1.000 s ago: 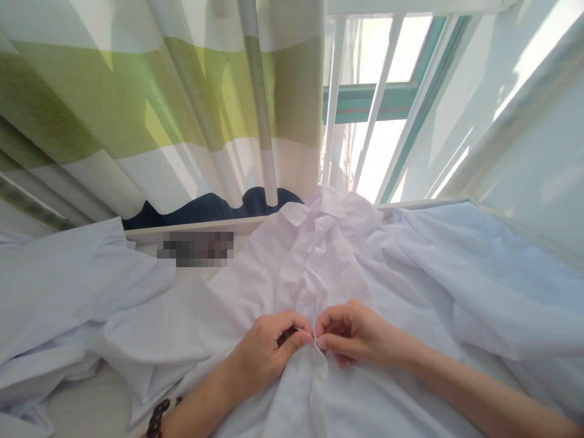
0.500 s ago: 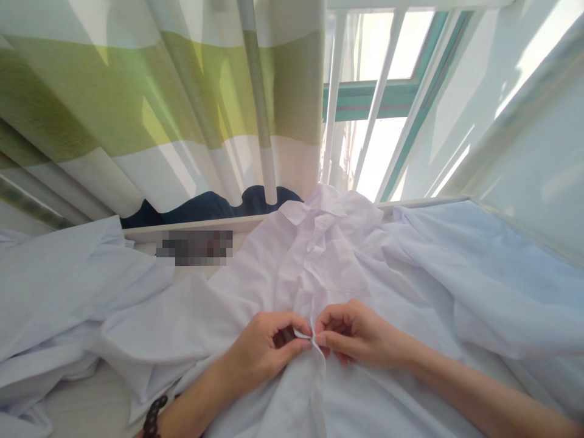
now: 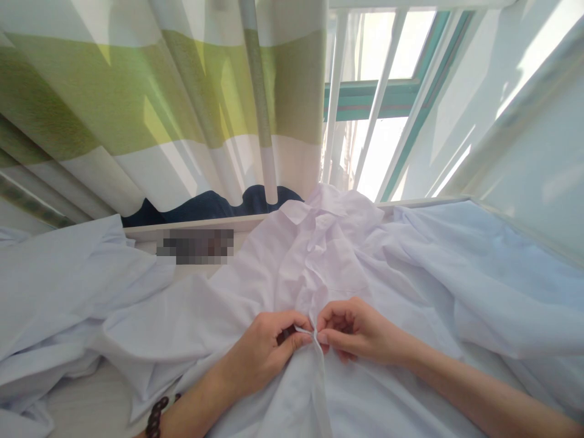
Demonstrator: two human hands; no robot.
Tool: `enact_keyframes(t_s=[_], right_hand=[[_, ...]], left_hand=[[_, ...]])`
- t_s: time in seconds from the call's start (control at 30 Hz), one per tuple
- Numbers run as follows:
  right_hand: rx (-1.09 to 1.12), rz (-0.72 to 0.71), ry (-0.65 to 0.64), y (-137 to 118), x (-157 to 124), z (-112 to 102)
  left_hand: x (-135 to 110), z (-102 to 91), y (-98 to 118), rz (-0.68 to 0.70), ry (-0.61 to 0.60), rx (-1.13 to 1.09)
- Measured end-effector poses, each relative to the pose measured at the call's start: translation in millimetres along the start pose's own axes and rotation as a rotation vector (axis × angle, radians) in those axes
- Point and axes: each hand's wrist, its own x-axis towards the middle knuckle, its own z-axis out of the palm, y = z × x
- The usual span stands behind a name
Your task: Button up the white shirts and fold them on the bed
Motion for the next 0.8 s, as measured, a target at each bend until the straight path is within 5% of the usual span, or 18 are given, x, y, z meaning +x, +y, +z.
enact_keyframes(t_s=[0.4,0.63,0.8], right_hand=[[-0.018,0.037,-0.019,-3.4,0.0,-0.9],[-0.019,0.019,0.006,-3.0,0.2,1.1],[-0.065,-0.005,0.022,-5.0,0.1,4.1]], left_hand=[[-1.3,3.3,-1.1,0.066,0.023,0.076],[-1.7,7.5,-9.6,0.109,0.150,0.070],[1.5,4.3,-9.6,0.067,0.084,0.022]])
